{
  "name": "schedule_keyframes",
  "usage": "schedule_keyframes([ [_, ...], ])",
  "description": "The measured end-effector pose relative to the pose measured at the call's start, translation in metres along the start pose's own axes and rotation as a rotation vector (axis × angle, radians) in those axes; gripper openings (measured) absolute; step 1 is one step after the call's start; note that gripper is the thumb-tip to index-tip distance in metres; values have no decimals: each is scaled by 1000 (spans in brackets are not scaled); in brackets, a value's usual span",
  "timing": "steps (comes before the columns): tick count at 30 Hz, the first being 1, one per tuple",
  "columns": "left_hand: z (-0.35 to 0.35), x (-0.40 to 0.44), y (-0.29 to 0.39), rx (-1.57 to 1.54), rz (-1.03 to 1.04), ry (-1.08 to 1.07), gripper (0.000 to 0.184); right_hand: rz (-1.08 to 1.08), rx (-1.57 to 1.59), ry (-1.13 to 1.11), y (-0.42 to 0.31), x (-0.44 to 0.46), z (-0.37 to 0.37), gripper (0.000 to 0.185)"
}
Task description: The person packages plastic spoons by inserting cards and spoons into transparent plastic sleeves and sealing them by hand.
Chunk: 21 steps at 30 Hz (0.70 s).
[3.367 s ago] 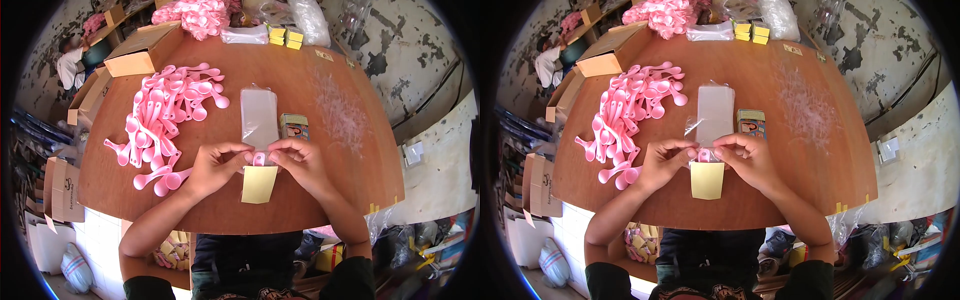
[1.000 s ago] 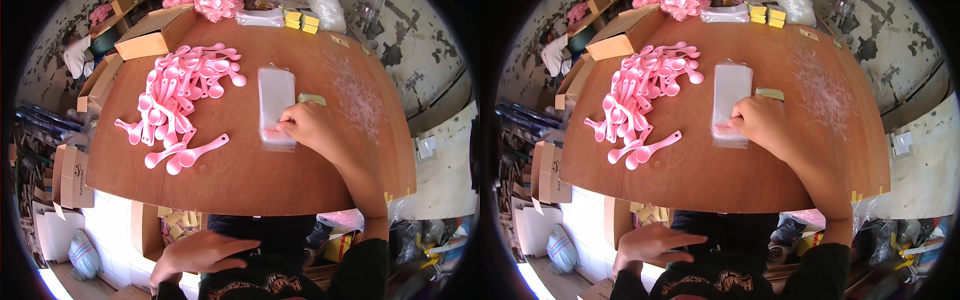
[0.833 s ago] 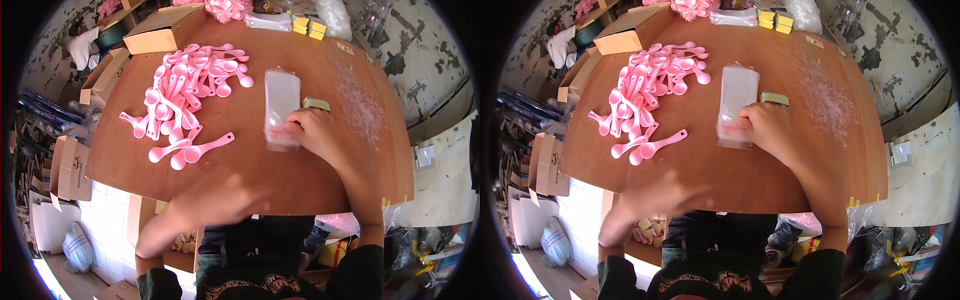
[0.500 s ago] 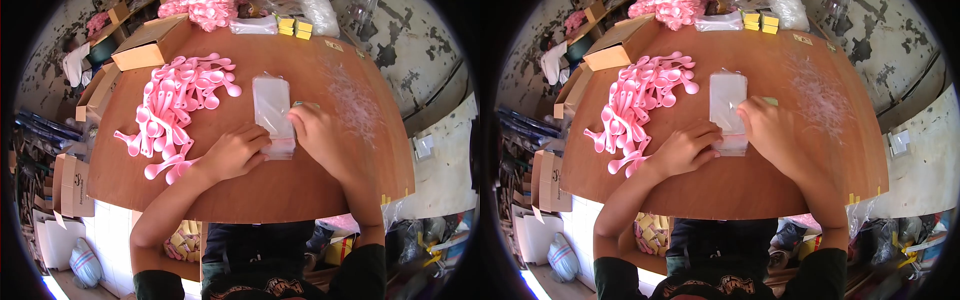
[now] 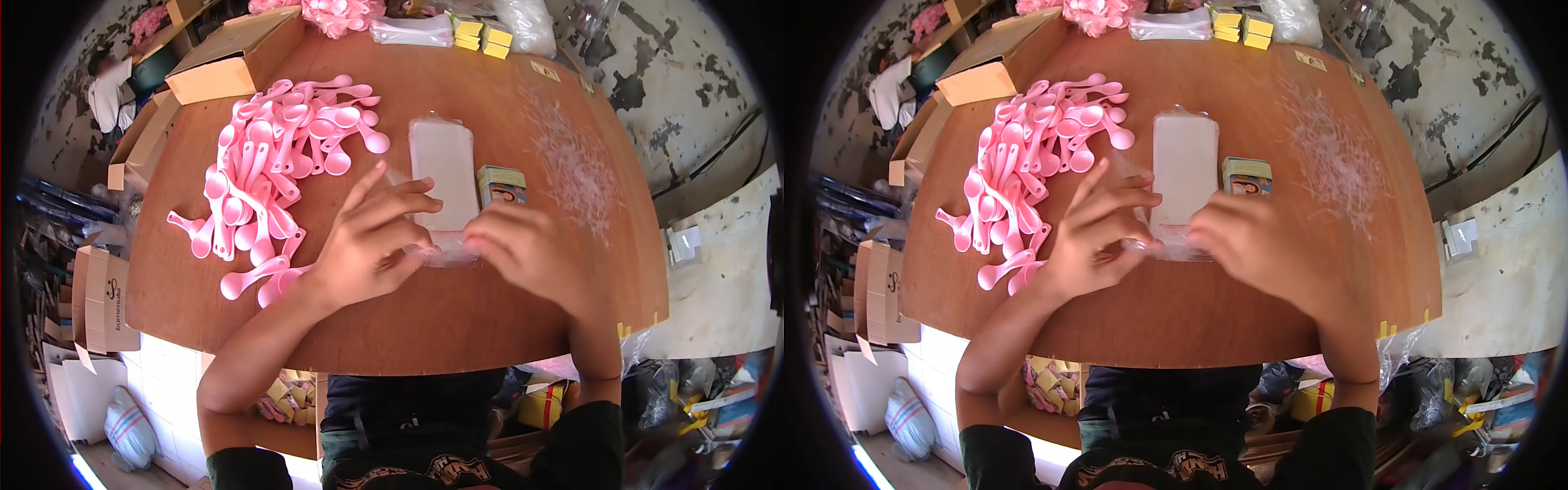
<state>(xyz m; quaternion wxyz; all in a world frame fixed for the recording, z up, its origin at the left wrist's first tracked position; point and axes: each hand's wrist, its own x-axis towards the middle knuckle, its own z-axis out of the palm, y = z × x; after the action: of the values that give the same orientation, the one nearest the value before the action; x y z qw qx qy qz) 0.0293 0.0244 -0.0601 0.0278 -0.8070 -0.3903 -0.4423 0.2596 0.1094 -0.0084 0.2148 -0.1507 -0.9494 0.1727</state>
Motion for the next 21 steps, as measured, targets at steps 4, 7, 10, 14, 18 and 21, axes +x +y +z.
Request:
schedule_keyframes([
  [4,-12,1,-1,-584,-149,211,27,161,-322,-103,26,-7,-20,28],
  [7,-20,-8,-4,-1134,-355,287,26,221,-304,-63,32,-10,-18,30],
  [10,-22,2,5,-1141,-476,342,22,290,-297,-172,46,-10,-20,28],
  [14,-14,-2,5,-1187,-694,253,21,239,-136,-139,56,-13,-25,17],
  [18,-19,4,12,-1210,-926,52,27,265,-145,-37,45,-14,-38,8],
  [21,-20,6,15,-1208,-1055,-81,29,319,-78,137,17,-11,-56,5],
])
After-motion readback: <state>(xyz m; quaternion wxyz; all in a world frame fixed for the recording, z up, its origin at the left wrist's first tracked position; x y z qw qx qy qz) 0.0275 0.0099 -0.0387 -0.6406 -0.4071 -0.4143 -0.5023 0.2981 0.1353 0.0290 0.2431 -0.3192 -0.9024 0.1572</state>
